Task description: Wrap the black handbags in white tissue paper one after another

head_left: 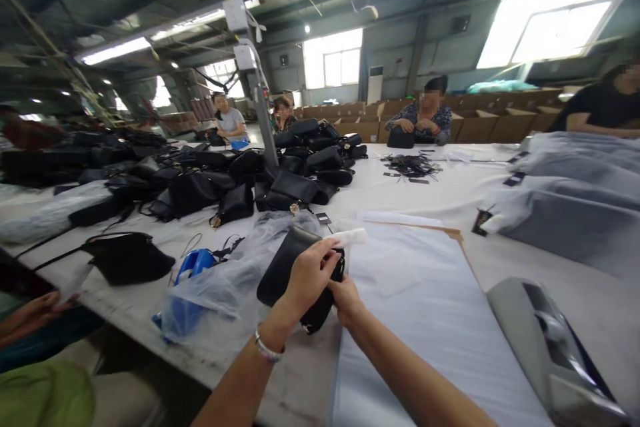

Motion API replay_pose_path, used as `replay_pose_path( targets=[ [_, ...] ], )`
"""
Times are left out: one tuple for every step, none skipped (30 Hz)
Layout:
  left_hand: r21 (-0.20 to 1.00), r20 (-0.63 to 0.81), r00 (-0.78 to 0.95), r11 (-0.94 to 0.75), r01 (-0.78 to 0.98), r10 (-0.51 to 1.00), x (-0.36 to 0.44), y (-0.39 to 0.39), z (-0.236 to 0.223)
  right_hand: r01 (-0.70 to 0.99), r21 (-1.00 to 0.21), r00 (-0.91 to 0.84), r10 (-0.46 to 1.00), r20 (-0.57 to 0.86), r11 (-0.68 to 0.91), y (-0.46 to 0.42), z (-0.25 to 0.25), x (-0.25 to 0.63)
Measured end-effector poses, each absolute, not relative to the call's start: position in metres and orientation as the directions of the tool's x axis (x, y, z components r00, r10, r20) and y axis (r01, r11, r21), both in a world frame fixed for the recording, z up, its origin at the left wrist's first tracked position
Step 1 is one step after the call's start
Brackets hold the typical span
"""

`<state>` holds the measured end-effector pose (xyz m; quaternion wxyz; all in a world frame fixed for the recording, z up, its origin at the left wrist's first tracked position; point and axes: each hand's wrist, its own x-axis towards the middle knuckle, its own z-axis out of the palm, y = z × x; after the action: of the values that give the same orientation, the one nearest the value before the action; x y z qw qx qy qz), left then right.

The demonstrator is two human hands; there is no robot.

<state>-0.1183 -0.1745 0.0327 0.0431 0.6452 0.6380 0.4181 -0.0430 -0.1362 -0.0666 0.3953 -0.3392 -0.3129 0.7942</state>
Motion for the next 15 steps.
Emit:
replay_pose_path(
  targets=[
    [0.560, 0.481, -0.077, -0.238, 0.794, 0.873, -0.111, -0.168, 0.039, -0.442, -0.765, -0.444, 0.855, -0.268, -0.469, -0.140, -0.063, -0.042],
    [0.529, 0.476, 0.009, -0.295, 0.796, 0.879, -0.104, -0.163, 0.046, -0.468, -0.763, -0.423, 0.871, -0.250, -0.446, -0.144, -0.059, -0.040],
    [0.499, 0.481, 0.078, -0.346, 0.795, 0.873, -0.095, -0.162, 0.053, -0.493, -0.759, -0.407, 0.883, -0.232, -0.426, -0.148, -0.054, -0.038],
    [0.474, 0.504, 0.119, -0.389, 0.790, 0.855, -0.087, -0.163, 0.062, -0.513, -0.748, -0.408, 0.886, -0.220, -0.422, -0.151, -0.050, -0.034],
    [0.458, 0.548, 0.129, -0.426, 0.781, 0.826, -0.080, -0.167, 0.071, -0.527, -0.731, -0.425, 0.879, -0.215, -0.433, -0.153, -0.045, -0.028],
    [0.449, 0.608, 0.109, -0.454, 0.769, 0.786, -0.073, -0.175, 0.081, -0.536, -0.713, -0.452, 0.867, -0.210, -0.452, -0.154, -0.041, -0.021],
    [0.446, 0.672, 0.072, -0.481, 0.754, 0.737, -0.068, -0.185, 0.091, -0.543, -0.694, -0.481, 0.853, -0.205, -0.473, -0.153, -0.036, -0.012],
    [0.447, 0.733, 0.025, -0.508, 0.737, 0.680, -0.064, -0.196, 0.099, -0.549, -0.677, -0.502, 0.841, -0.202, -0.490, -0.151, -0.032, -0.001],
    [0.455, 0.780, -0.033, -0.530, 0.715, 0.625, -0.061, -0.207, 0.104, -0.556, -0.665, -0.507, 0.837, -0.204, -0.499, -0.147, -0.027, 0.012],
    [0.470, 0.815, -0.094, -0.557, 0.684, 0.572, -0.059, -0.217, 0.106, -0.566, -0.661, -0.490, 0.846, -0.210, -0.492, -0.142, -0.021, 0.027],
    [0.494, 0.834, -0.159, -0.585, 0.644, 0.529, -0.056, -0.225, 0.104, -0.578, -0.665, -0.457, 0.863, -0.217, -0.473, -0.137, -0.016, 0.044],
    [0.530, 0.833, -0.228, -0.611, 0.589, 0.504, -0.053, -0.229, 0.097, -0.588, -0.673, -0.413, 0.882, -0.227, -0.448, -0.131, -0.011, 0.062],
    [0.579, 0.811, -0.294, -0.626, 0.522, 0.505, -0.049, -0.230, 0.087, -0.594, -0.689, -0.357, 0.904, -0.236, -0.415, -0.126, -0.006, 0.081],
    [0.642, 0.766, -0.347, -0.618, 0.454, 0.542, -0.043, -0.226, 0.074, -0.597, -0.714, -0.286, 0.929, -0.236, -0.365, -0.120, -0.001, 0.101],
    [0.709, 0.705, -0.372, -0.584, 0.394, 0.604, -0.037, -0.219, 0.059, -0.592, -0.747, -0.205, 0.953, -0.224, -0.302, -0.116, 0.003, 0.121]
  ],
)
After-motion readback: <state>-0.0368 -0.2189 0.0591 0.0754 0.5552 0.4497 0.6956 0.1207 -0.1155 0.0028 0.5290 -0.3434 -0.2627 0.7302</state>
